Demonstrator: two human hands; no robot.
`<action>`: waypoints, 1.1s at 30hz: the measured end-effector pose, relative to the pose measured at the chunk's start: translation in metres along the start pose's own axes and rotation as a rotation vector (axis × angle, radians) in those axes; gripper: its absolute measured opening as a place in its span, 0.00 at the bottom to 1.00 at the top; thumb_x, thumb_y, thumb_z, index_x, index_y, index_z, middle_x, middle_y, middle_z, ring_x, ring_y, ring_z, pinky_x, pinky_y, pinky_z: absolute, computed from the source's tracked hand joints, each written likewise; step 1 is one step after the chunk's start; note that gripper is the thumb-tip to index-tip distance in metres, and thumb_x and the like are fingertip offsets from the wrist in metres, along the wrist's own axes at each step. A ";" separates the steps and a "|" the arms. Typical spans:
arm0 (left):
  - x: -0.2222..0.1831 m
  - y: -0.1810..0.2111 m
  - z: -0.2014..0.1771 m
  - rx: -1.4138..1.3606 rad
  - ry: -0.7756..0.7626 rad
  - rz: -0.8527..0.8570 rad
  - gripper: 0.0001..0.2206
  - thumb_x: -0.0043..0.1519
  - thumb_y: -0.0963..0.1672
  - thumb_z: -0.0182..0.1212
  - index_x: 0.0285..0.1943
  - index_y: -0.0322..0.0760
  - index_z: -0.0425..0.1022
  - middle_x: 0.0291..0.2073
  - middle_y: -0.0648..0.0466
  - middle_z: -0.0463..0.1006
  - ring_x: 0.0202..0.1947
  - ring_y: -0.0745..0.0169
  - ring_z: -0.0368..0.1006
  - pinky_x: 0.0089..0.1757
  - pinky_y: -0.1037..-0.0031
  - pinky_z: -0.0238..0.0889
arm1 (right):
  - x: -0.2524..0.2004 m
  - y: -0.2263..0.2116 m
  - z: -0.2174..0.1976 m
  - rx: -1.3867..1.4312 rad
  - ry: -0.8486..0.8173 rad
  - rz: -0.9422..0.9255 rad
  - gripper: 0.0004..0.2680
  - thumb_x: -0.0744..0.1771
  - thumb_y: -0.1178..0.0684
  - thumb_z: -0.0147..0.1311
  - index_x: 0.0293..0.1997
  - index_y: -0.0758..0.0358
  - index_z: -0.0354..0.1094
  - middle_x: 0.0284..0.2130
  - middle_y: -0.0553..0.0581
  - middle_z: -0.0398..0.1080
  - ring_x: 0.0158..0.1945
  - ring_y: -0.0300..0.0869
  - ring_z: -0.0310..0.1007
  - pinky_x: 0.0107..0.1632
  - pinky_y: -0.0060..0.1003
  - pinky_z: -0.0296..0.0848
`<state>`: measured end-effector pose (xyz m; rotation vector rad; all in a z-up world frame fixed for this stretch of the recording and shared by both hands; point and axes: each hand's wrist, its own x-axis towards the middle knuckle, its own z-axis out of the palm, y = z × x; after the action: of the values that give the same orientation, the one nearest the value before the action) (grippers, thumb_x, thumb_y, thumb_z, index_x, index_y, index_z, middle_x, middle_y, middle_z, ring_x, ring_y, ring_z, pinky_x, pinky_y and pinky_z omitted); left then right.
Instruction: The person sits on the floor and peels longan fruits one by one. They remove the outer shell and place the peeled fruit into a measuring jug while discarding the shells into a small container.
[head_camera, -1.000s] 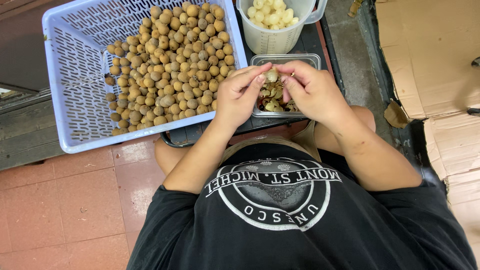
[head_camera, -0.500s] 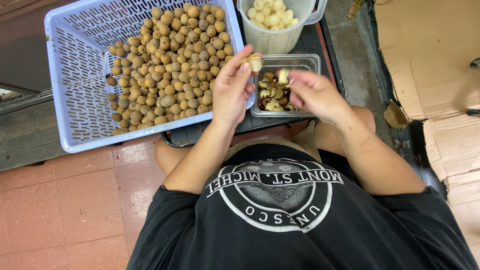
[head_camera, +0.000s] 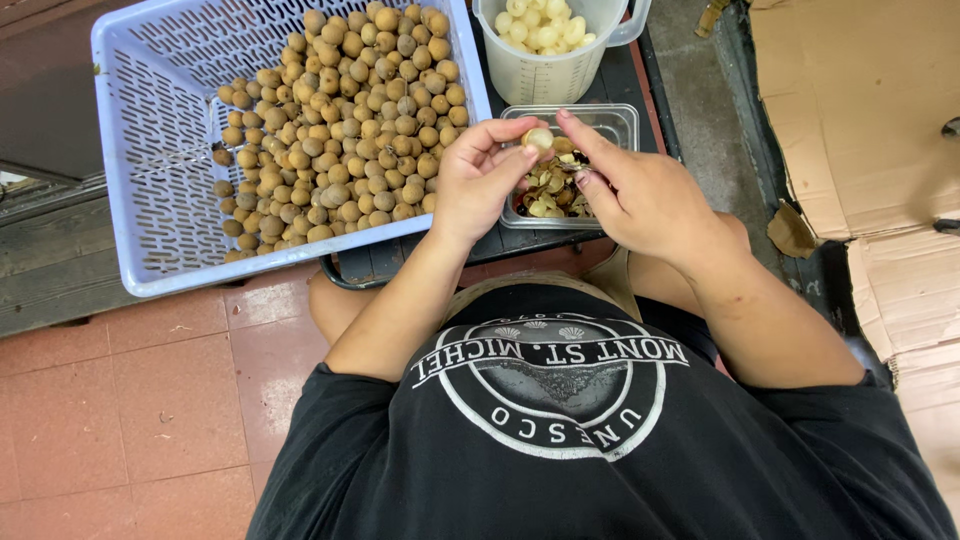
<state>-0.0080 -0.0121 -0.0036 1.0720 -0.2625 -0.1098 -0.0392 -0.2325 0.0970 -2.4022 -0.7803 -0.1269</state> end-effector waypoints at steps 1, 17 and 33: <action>0.000 -0.001 0.001 -0.001 -0.008 0.001 0.12 0.68 0.36 0.62 0.60 0.28 0.74 0.53 0.47 0.81 0.49 0.65 0.80 0.41 0.81 0.70 | 0.001 -0.002 -0.002 -0.038 -0.007 -0.003 0.23 0.69 0.54 0.49 0.77 0.48 0.51 0.42 0.64 0.76 0.34 0.58 0.76 0.38 0.50 0.73; 0.001 -0.012 0.011 0.121 0.052 0.024 0.08 0.69 0.37 0.62 0.56 0.26 0.79 0.40 0.54 0.82 0.36 0.74 0.72 0.38 0.82 0.66 | 0.003 -0.012 0.012 -0.055 0.067 -0.002 0.21 0.70 0.58 0.51 0.73 0.45 0.61 0.36 0.62 0.75 0.35 0.57 0.76 0.38 0.49 0.73; 0.019 0.012 0.006 0.033 -0.128 0.025 0.12 0.69 0.36 0.54 0.55 0.36 0.57 0.37 0.54 0.80 0.34 0.76 0.72 0.35 0.83 0.62 | -0.002 -0.009 0.023 0.109 0.141 -0.014 0.17 0.70 0.61 0.53 0.69 0.49 0.67 0.35 0.62 0.74 0.37 0.53 0.77 0.42 0.43 0.74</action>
<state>0.0083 -0.0155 0.0122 1.0955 -0.3945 -0.1522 -0.0485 -0.2142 0.0823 -2.2590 -0.7199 -0.2499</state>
